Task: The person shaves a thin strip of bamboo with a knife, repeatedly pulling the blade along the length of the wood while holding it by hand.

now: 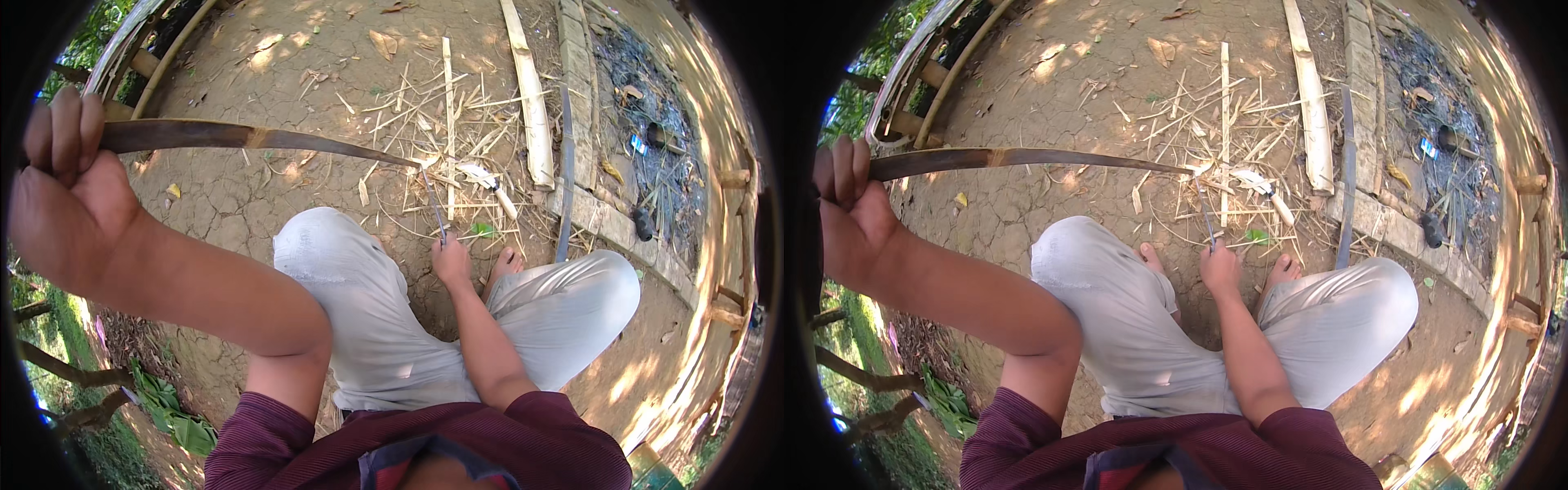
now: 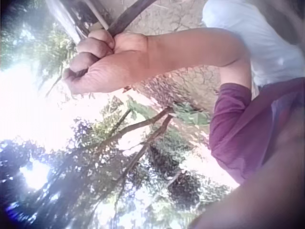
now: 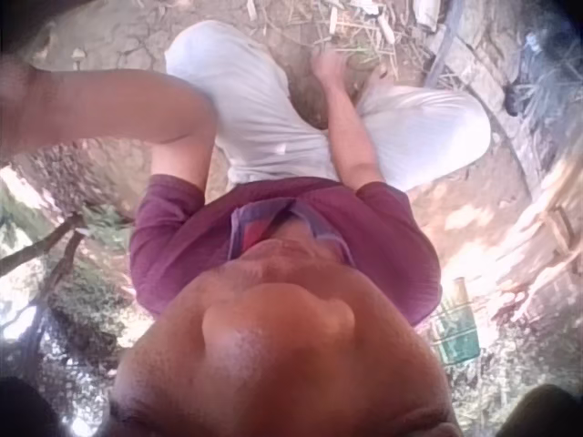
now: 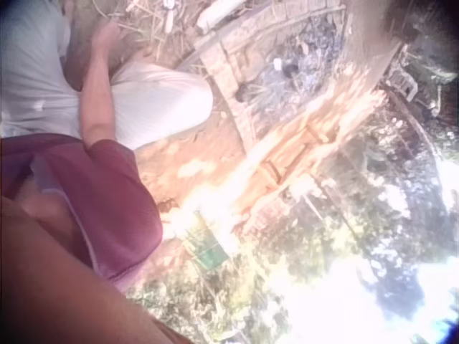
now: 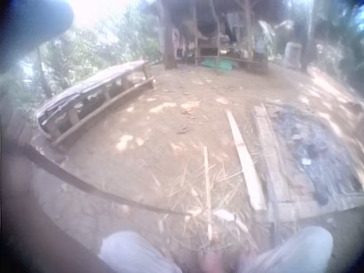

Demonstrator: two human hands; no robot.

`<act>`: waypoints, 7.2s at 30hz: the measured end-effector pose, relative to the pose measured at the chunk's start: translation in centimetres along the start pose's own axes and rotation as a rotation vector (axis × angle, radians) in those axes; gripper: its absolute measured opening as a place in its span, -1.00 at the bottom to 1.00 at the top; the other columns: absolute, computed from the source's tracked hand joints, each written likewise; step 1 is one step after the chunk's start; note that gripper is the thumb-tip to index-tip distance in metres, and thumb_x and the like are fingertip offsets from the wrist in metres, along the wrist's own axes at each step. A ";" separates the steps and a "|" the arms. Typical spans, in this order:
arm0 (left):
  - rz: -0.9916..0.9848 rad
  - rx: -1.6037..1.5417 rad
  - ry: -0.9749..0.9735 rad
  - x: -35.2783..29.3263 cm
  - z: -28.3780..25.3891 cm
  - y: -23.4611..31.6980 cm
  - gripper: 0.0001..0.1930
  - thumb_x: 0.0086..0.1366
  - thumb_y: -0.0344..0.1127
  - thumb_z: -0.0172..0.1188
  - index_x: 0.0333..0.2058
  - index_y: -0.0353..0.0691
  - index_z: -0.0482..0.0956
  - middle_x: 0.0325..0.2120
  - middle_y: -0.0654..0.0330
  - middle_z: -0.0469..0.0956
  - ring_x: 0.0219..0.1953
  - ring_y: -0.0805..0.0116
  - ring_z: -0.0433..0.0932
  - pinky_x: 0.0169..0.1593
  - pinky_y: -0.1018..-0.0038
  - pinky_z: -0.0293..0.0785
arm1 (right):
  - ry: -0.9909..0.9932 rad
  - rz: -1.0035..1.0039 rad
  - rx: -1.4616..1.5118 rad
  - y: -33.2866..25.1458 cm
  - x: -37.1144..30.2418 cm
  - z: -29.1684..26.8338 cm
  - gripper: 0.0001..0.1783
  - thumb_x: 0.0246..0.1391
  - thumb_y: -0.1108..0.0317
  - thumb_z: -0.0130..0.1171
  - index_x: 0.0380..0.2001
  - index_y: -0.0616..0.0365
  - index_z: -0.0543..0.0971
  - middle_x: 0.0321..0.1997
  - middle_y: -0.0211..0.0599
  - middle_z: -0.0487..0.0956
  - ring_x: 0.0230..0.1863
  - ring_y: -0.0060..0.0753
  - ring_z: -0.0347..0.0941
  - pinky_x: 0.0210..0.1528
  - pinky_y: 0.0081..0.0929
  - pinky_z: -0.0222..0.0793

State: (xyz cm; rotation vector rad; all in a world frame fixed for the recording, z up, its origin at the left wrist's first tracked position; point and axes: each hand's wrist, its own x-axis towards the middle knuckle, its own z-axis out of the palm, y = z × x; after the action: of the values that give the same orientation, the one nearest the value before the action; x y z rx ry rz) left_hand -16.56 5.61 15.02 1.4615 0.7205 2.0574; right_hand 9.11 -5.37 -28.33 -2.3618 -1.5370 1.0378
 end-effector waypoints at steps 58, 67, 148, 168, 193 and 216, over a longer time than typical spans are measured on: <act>-0.100 -0.292 -0.086 -4.2 9.7 -1.5 -0.67 0.53 -0.08 -0.12 -0.29 -0.24 0.25 -0.44 0.26 0.19 -0.34 0.46 0.16 -0.17 0.49 0.16 | 0.288 -0.863 0.663 -17.3 -16.9 -22.5 -0.51 0.16 0.49 0.22 0.15 0.42 0.41 -0.47 -0.19 0.53 -0.64 -0.58 0.42 -0.59 -0.54 0.35; 0.034 -0.369 -0.220 -4.5 10.2 -1.0 -0.68 0.51 -0.08 -0.06 -0.27 -0.25 0.31 -0.51 0.27 0.23 -0.43 0.52 0.20 -0.30 0.52 0.21 | 0.175 -0.599 0.883 -15.3 -15.1 -21.4 -0.59 0.23 0.39 0.18 0.09 0.38 0.46 -0.68 -0.52 0.39 -0.65 -0.77 0.30 -0.58 -0.67 0.17; -0.501 0.465 -0.427 -0.5 11.0 -2.8 -0.69 0.55 -0.08 -0.15 -0.22 -0.19 0.42 -0.62 0.47 0.17 -0.68 0.73 0.05 -0.63 0.71 -0.02 | 0.792 -1.106 0.496 -9.5 -2.1 -28.4 -0.69 0.08 0.51 0.21 -0.08 0.31 0.51 -0.48 -0.25 0.50 -0.63 -0.46 0.37 -0.56 -0.47 0.32; -1.113 -0.350 -0.340 -15.4 14.4 -9.5 -0.85 0.51 -0.34 -0.22 -0.03 -0.14 0.26 -0.38 0.08 0.48 -0.62 0.46 0.33 -0.65 0.58 0.21 | 0.556 -0.958 -0.025 -6.0 -2.6 -30.2 -0.75 -0.09 0.46 0.23 -0.27 0.17 0.49 -0.30 -0.18 0.54 -0.34 -0.08 0.53 -0.33 -0.25 0.43; -1.254 -0.295 -0.314 -18.7 13.1 -9.6 -0.86 0.49 -0.26 -0.07 -0.07 0.02 0.17 -0.50 0.30 0.35 -0.71 0.66 0.10 -0.69 0.65 -0.09 | 0.573 -1.076 -0.102 -7.6 -2.0 -29.4 -0.32 -0.15 -0.39 0.30 -0.66 0.06 0.45 -0.76 -0.35 0.44 -0.70 -0.25 0.49 -0.62 -0.33 0.37; -1.312 -0.370 -0.197 -18.3 11.7 -9.1 -0.83 0.53 -0.09 -0.13 -0.14 0.00 0.21 -0.49 0.24 0.43 -0.69 0.66 0.14 -0.67 0.68 0.00 | 0.532 -0.992 -0.067 -7.6 -4.0 -29.1 -0.29 -0.03 -0.42 0.19 -0.63 0.10 0.43 -0.73 -0.29 0.42 -0.70 -0.22 0.43 -0.64 -0.32 0.25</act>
State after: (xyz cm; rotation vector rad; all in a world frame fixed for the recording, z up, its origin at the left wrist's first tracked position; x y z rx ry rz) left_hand 0.83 1.42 -0.27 0.6074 0.8197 0.9244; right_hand 20.22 1.83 -1.04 -1.3432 -2.0821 0.1176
